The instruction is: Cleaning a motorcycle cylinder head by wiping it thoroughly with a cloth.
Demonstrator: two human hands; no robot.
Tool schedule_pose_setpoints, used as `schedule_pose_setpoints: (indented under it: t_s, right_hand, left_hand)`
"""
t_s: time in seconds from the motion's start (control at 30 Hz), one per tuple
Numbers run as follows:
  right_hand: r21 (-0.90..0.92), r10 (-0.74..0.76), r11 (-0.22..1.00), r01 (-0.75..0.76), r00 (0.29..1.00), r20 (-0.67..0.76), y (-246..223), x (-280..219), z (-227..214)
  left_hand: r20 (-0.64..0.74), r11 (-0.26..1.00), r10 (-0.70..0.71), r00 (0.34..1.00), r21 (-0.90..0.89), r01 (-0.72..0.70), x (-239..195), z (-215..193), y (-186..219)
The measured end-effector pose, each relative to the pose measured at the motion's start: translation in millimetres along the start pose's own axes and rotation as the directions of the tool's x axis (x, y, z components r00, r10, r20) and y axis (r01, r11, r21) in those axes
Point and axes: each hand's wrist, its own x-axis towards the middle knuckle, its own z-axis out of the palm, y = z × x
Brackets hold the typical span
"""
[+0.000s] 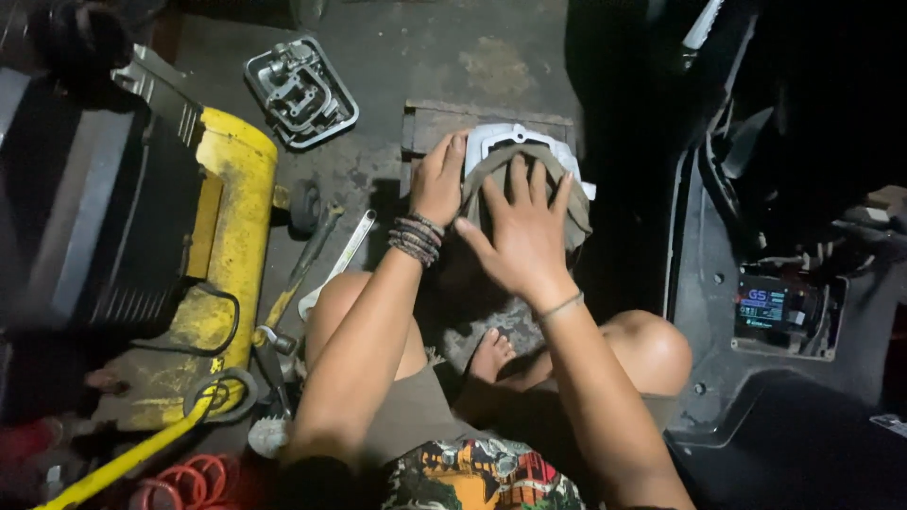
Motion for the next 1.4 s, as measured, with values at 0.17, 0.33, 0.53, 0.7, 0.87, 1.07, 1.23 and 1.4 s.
schedule_pose_setpoints:
  t_s: [0.17, 0.33, 0.53, 0.7, 0.87, 1.07, 1.23, 1.4]
  right_hand:
    - [-0.019, -0.021, 1.000, 0.021, 0.999, -0.031, 7.7, 19.4, 16.2]
    - [0.037, -0.017, 0.999, 0.016, 0.999, 0.027, 1.7, -6.5, -1.3]
    - [0.023, -0.011, 1.000, 0.011, 1.000, -0.021, 4.4, 3.8, -0.1]
    - [0.029, -0.014, 0.999, 0.016, 0.997, -0.075, 9.8, 29.7, 23.8]
    - [0.055, 0.003, 0.998, -0.001, 0.999, -0.032, 5.2, 5.2, 15.4]
    - [0.051, 0.029, 0.998, -0.028, 0.999, -0.025, 7.6, 15.0, 20.2]
    - [-0.011, 0.062, 0.998, -0.062, 0.997, -0.046, 19.7, 55.0, 26.0]
    - [-0.059, 0.137, 0.988, -0.140, 0.990, -0.042, 49.5, 54.6, 21.0]
  left_hand:
    - [0.026, 0.998, -0.062, 0.998, -0.030, 0.063, 1.6, 0.0, 10.1]
    - [-0.002, 1.000, -0.009, 1.000, -0.007, 0.009, -0.1, 1.2, 5.2]
    - [0.060, 1.000, -0.014, 0.998, 0.017, 0.013, 2.6, -5.8, 13.5]
    - [0.089, 0.999, 0.000, 0.996, 0.034, -0.003, 6.4, -8.5, 9.0]
    - [0.095, 0.998, 0.018, 0.995, 0.057, -0.024, 5.2, -7.3, 3.6]
    - [0.079, 1.000, 0.019, 0.997, -0.002, -0.019, 6.5, -3.0, -7.9]
    - [0.095, 1.000, -0.013, 0.995, -0.012, 0.014, 4.2, -6.4, 3.5]
    - [0.088, 1.000, 0.017, 0.996, 0.016, -0.019, 7.7, -4.4, -5.7]
